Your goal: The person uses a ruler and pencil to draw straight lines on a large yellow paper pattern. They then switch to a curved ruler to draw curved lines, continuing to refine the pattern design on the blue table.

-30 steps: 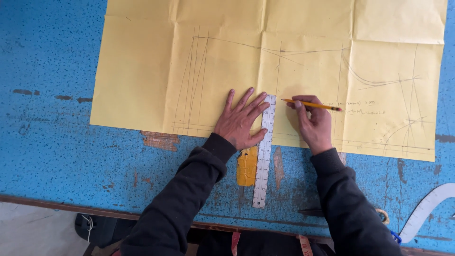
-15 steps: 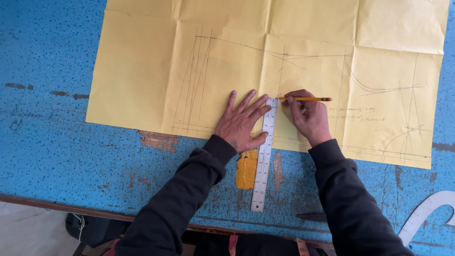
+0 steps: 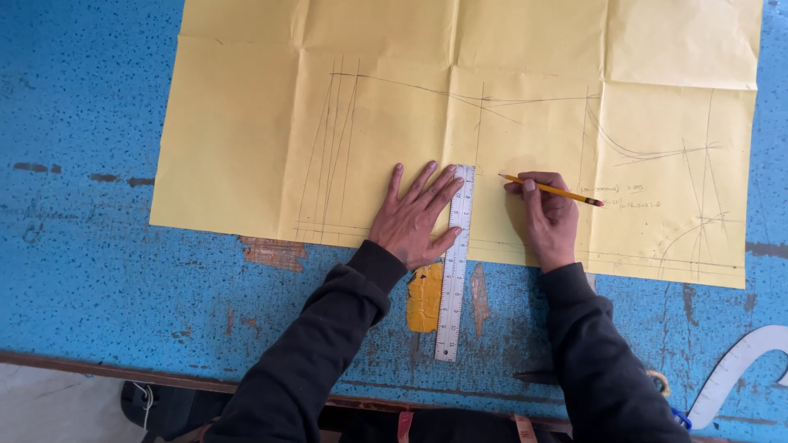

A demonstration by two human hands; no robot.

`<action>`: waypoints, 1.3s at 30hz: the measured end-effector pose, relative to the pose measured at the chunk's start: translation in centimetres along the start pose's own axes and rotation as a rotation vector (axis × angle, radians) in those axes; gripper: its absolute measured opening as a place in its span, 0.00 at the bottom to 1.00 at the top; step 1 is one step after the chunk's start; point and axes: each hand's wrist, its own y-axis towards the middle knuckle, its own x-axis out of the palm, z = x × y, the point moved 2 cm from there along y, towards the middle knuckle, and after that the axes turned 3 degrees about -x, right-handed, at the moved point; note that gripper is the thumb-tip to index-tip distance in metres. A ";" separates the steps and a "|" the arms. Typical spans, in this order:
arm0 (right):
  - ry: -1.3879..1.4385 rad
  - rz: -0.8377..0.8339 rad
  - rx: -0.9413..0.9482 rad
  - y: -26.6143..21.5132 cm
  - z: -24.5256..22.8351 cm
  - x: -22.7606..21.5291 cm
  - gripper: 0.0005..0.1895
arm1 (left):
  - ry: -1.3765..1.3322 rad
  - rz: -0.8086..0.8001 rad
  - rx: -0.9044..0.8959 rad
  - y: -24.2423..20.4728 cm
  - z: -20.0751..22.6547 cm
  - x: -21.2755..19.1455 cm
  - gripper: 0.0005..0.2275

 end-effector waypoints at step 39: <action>-0.298 -0.150 -0.037 3.1 -1.0 2.1 0.07 | -0.015 0.023 -0.013 0.0 0.2 0.1 0.35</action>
